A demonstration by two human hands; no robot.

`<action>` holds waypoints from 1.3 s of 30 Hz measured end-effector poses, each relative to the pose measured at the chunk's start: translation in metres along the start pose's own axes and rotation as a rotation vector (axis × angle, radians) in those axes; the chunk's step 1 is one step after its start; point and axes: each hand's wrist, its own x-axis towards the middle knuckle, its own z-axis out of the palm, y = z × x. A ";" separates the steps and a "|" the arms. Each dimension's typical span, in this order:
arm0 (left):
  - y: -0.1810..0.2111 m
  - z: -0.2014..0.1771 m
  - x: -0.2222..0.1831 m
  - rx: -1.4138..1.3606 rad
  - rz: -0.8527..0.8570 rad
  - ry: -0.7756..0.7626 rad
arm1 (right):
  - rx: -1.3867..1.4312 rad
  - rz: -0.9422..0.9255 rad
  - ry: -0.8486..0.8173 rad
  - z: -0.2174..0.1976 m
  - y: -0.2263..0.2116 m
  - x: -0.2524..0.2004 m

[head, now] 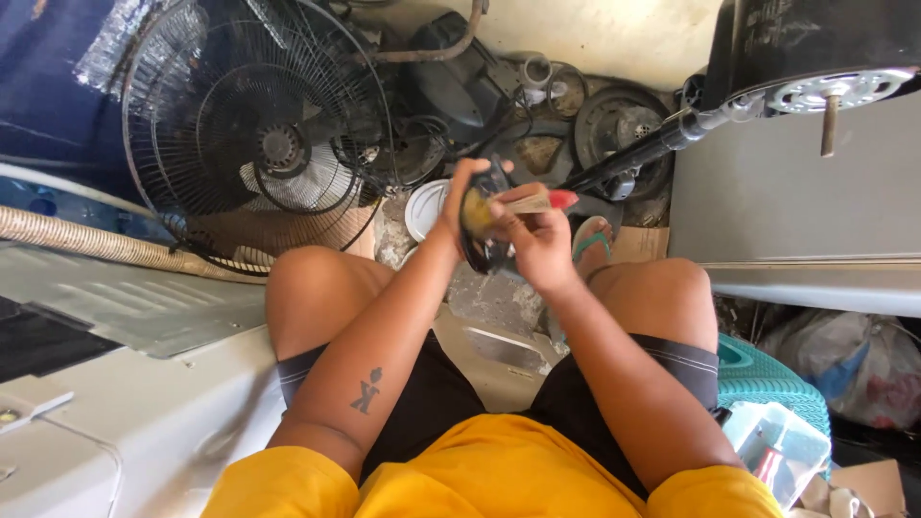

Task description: Cleaning a fan motor component using a small brush to remove dust.

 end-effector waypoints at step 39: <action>-0.015 -0.047 0.049 0.068 0.086 0.056 | 0.016 -0.052 -0.207 -0.018 0.007 -0.005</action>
